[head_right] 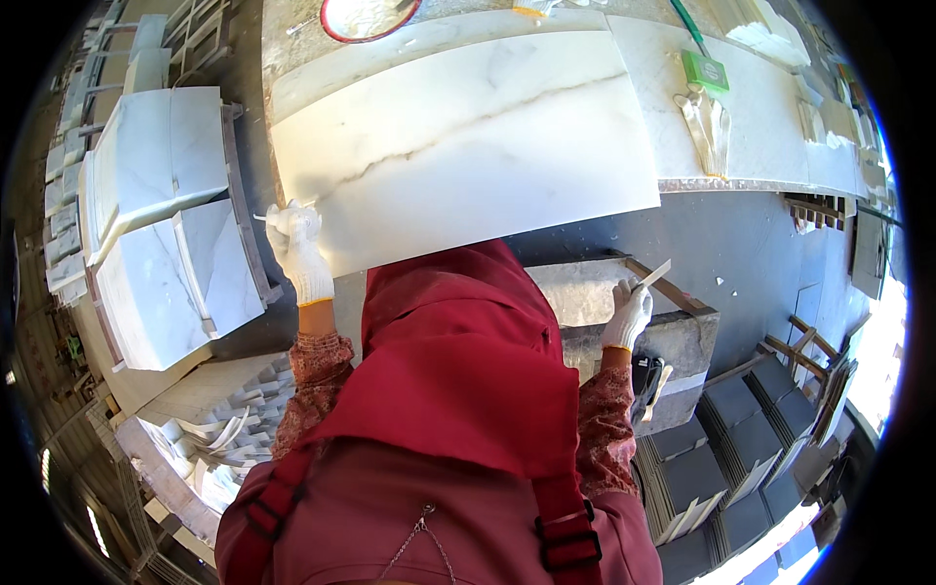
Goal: The person scoops a white paste from a bowl with a putty knife and applies it to surface imperfections on large white rectangular panels. They smooth the paste over the defects, then place the treated panels onto a nearby stack. The process is repeated for multiple panels.
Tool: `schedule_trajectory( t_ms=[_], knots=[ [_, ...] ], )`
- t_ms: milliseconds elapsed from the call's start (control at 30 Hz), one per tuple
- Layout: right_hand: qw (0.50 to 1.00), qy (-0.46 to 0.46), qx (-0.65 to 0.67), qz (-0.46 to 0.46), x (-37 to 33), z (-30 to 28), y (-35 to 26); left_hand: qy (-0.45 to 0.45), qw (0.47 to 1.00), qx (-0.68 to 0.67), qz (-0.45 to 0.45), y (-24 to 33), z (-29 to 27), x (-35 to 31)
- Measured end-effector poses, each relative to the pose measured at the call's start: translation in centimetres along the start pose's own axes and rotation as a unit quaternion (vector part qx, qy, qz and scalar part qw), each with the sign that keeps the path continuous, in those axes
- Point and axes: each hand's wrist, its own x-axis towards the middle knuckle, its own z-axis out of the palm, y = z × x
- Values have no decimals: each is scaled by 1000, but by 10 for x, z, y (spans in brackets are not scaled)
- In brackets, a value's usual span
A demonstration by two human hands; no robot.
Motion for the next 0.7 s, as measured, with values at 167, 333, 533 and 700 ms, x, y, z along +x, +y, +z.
schedule_trajectory(
  t_ms=[167, 333, 533, 700],
  knots=[
    [1000, -20, -9, -18, -5, 27, -20, -17, 998, -48, -30, 12, 30, 27],
    [979, -92, -161, -89, -54, 90, -56, -68, 998, 4, 12, 21, 76, 82],
    [896, -303, -308, -102, -127, 215, -82, -110, 993, -7, 30, 8, 151, 154],
    [856, -387, -276, -203, -145, 353, -73, -143, 989, -19, 32, -2, 218, 219]
  ],
)
